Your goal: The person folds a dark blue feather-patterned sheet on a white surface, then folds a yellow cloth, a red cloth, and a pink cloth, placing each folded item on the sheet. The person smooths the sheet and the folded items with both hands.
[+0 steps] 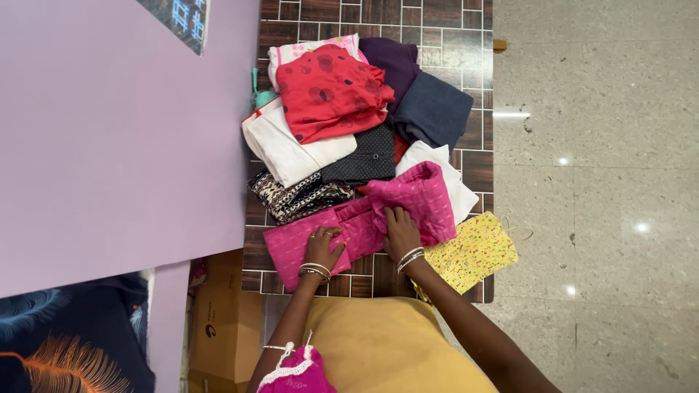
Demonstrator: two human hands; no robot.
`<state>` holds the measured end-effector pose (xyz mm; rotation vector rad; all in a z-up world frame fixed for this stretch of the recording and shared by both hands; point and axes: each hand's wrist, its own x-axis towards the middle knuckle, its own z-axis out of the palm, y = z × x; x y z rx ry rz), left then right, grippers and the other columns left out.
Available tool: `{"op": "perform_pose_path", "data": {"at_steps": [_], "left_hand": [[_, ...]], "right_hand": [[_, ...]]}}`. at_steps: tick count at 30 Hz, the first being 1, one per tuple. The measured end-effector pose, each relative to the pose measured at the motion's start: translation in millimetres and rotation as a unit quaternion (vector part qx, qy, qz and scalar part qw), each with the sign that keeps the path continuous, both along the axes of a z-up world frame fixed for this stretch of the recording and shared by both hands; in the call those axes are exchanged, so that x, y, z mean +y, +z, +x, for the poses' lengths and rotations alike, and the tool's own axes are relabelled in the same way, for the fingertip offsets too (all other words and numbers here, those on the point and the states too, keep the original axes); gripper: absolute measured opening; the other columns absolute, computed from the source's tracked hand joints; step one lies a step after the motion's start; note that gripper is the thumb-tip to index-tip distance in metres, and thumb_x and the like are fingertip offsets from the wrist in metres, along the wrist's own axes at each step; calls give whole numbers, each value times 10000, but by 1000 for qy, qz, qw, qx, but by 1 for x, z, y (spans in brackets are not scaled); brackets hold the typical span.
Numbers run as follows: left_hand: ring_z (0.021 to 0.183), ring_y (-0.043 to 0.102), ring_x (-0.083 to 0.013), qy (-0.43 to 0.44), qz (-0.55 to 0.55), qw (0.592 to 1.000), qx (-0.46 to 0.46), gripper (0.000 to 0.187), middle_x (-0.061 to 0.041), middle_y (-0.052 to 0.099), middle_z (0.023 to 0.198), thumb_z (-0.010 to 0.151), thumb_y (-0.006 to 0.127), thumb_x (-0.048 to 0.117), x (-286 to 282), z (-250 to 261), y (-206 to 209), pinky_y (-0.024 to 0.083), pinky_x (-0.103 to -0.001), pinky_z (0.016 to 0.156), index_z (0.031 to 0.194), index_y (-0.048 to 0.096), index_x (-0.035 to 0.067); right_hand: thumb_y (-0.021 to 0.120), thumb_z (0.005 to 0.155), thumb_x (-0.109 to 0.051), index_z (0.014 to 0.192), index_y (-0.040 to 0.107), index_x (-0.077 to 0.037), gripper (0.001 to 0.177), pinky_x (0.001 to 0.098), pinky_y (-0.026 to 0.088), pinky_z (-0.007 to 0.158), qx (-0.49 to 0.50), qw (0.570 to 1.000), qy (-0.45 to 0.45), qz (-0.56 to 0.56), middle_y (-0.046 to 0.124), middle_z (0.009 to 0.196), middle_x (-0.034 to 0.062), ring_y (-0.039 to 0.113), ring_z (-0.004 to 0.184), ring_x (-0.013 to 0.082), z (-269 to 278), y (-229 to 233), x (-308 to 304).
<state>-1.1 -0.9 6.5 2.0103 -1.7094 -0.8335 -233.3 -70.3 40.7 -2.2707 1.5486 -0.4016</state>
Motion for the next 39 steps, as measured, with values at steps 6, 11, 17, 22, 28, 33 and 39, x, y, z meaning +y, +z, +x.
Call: {"op": "perform_pose_path", "data": {"at_steps": [6, 11, 17, 22, 28, 33, 39], "left_hand": [[1062, 599, -287, -3, -9, 1000, 6, 408, -74, 667, 1112, 798, 796, 172, 2, 0, 3, 478, -414, 995, 1189, 686, 145], [1069, 602, -290, 3, -18, 1000, 4, 398, -78, 664, 1120, 794, 800, 168, 3, -3, 2, 480, -417, 994, 1177, 693, 146], [1078, 594, -299, 5, -13, 1000, -8, 397, -79, 662, 1134, 798, 803, 168, 4, -2, 2, 472, -428, 1005, 1179, 693, 144], [1084, 589, -298, 10, -9, 1000, -2, 406, -76, 661, 1132, 783, 806, 162, 3, -4, 2, 482, -420, 997, 1173, 694, 146], [1080, 599, -287, 5, -8, 1000, -2, 398, -65, 667, 1127, 798, 805, 182, 2, -4, -1, 486, -412, 1000, 1176, 685, 147], [1085, 585, -312, 1, -23, 1000, -3, 401, -82, 660, 1136, 785, 811, 173, 4, -1, -2, 465, -439, 1004, 1167, 691, 145], [1075, 595, -310, -4, -22, 1000, -7, 396, -85, 657, 1122, 802, 800, 183, 7, -1, -5, 463, -441, 1011, 1180, 685, 152]], "right_hand": [[732, 739, -64, 1346, 518, -56, 644, 441, 548, 843, -31, 998, 18, 50, 526, 1194, 156, 570, 1098, 345, -16, -8, -4], [721, 808, -106, 1331, 545, -68, 553, 435, 552, 859, -8, 996, 41, 79, 543, 1206, 129, 580, 1140, 326, -23, 1, -7], [798, 775, -337, 1323, 536, -34, 679, 476, 476, 963, 4, 994, 87, 67, 527, 1263, 197, 524, 1158, 379, -22, 5, -8], [752, 882, -433, 1403, 516, -33, 697, 463, 474, 1039, -49, 996, 64, 41, 535, 1327, 182, 526, 1219, 359, -24, -4, -3], [771, 779, -524, 1458, 427, -24, 911, 548, 421, 976, 75, 997, 1, 12, 462, 1412, 241, 495, 1190, 380, 3, -7, -6], [766, 743, -256, 1471, 460, -53, 815, 530, 460, 967, 126, 991, -20, -41, 512, 1409, 204, 536, 1190, 339, 13, -3, -13], [607, 787, -39, 1373, 612, -123, 592, 442, 601, 686, -238, 950, -152, 130, 615, 1211, 96, 640, 792, 291, -100, -2, -56]]}}
